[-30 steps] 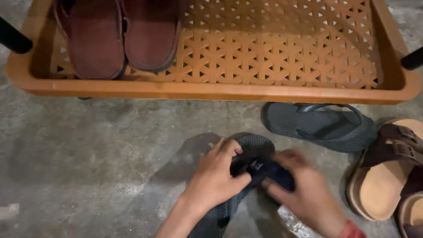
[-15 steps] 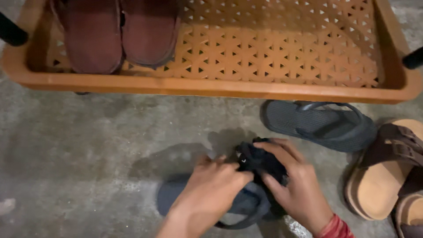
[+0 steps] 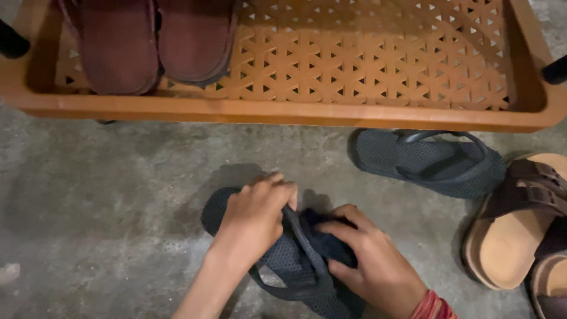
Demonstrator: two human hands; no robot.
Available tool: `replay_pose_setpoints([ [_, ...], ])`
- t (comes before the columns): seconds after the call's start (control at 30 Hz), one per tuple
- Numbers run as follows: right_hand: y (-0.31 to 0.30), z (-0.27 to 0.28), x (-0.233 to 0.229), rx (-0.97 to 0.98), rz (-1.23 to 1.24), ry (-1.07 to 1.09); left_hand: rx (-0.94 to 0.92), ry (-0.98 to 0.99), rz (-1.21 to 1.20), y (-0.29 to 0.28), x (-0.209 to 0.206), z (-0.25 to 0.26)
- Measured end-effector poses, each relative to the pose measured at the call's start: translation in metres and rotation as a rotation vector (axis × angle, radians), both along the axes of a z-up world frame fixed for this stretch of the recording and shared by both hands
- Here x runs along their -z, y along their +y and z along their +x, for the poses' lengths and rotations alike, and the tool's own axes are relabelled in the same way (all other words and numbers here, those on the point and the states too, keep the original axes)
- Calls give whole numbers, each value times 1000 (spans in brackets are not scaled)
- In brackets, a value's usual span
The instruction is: The person wipes a brown sandal with a dark cloth, then places it on a nearby orange plastic shoe rack. They then pick up a pair of black flip-flops and wipe each one with the cloth.
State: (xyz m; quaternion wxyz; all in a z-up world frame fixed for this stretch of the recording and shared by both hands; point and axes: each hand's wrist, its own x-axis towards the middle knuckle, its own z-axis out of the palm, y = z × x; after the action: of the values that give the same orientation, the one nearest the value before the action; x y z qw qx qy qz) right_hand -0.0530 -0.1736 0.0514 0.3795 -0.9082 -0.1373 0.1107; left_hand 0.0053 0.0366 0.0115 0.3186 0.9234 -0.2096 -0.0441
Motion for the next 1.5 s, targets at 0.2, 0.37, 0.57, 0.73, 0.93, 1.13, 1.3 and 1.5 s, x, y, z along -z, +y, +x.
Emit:
replay_pose_setpoints([
  [0.2,-22,-6,5,-86,-167,241,-24,87,50,-5,-10,7],
  [0.37,-56,-21,30,-176,-115,191,-36,48,30,-7,-8,6],
  [0.57,-101,-11,8,-171,-292,142,-19,84,89,-4,-2,6],
  [0.73,-83,10,-24,170,-329,54,-82,-23,23,-2,-1,8],
  [0.93,-45,13,-19,170,-201,-193,-222,-16,10,4,-8,13],
  [1.13,-41,14,-12,335,-274,-241,-311,30,-36,7,-4,14],
  [1.3,-25,2,-5,359,-279,-321,-362,52,-72,7,0,15],
  [1.5,-23,-8,-6,467,-270,-360,-307,98,-10,11,-5,6],
])
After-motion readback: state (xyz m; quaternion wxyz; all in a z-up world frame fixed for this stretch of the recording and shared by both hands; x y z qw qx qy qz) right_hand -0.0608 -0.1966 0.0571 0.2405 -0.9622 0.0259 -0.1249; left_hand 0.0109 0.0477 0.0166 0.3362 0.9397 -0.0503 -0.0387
